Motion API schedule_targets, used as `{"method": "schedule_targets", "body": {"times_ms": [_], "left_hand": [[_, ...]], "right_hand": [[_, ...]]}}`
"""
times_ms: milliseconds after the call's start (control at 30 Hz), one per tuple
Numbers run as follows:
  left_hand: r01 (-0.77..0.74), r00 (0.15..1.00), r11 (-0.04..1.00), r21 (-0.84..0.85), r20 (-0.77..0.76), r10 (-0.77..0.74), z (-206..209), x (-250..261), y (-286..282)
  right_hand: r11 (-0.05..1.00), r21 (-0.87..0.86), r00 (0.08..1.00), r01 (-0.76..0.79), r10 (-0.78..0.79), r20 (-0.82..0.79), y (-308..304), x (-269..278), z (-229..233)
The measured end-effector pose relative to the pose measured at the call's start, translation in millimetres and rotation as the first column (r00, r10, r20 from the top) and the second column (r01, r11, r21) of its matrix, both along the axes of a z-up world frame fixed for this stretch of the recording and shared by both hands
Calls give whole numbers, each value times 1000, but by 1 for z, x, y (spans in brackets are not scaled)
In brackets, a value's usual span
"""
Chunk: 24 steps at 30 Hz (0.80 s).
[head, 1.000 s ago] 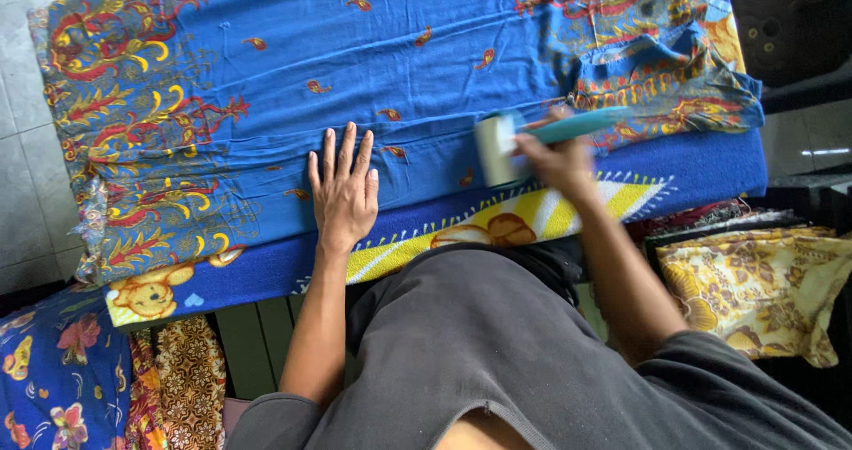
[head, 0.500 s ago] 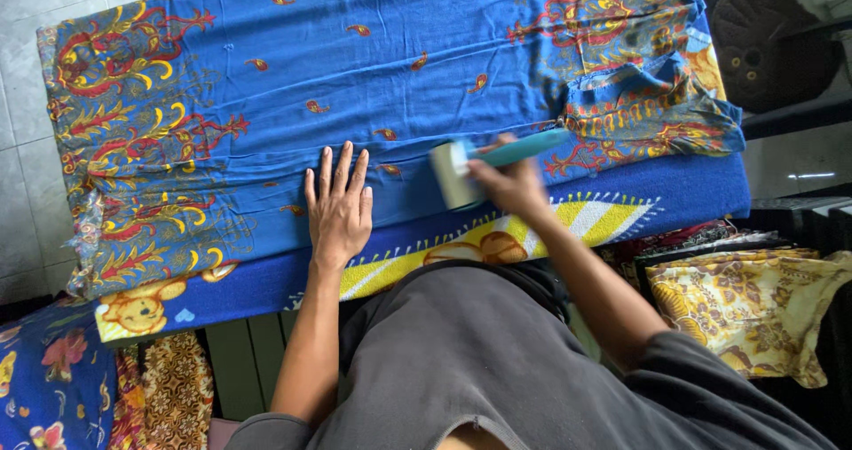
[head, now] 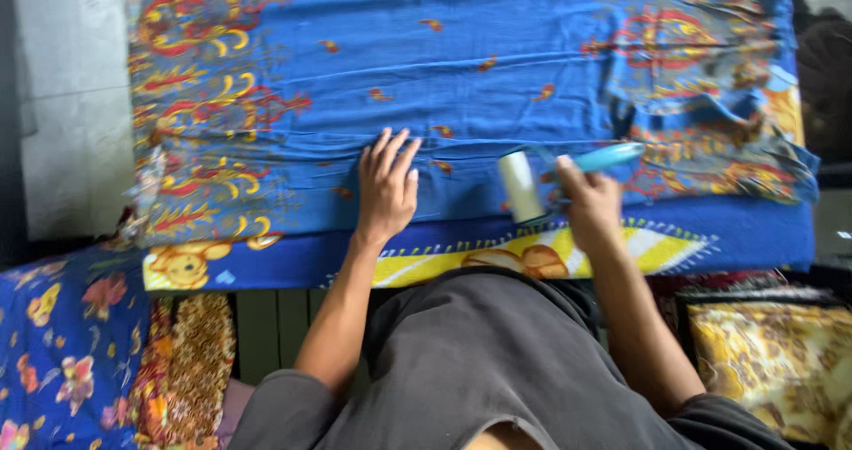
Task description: The person uses a lint roller to roll over a large blue patterned fabric laid out on a table. They repeatedly roll the tool across different sections of the fabric, occasionally adjusting the fabric's position with their hands.
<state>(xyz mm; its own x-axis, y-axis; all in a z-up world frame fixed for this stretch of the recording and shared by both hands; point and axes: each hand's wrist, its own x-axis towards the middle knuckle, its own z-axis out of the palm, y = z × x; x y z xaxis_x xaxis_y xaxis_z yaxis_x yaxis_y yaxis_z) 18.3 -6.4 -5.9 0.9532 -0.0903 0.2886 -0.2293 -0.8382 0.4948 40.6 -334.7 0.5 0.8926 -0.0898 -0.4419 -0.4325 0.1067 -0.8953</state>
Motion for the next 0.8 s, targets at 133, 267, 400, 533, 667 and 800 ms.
{"method": "schedule_targets", "body": {"times_ms": [133,267,400,533,667,800], "left_hand": [[-6,997,995,-97,78,14,5,24,7],[24,993,986,-164,122,-3,11,62,16],[95,990,974,-204,118,-72,10,101,31],[84,996,985,-150,52,-77,6,148,37],[106,990,994,-36,102,-102,0,209,27],[148,970,987,56,186,-156,-10,276,4]], "right_hand": [[966,24,962,-259,260,-86,70,-3,4],[893,37,858,-448,442,-260,87,8,22],[623,-40,566,-781,679,-467,56,36,41],[386,-317,481,-866,818,-317,28,92,50],[666,-670,782,-327,589,205,37,178,32],[728,-674,556,121,513,654,65,266,4]]}}
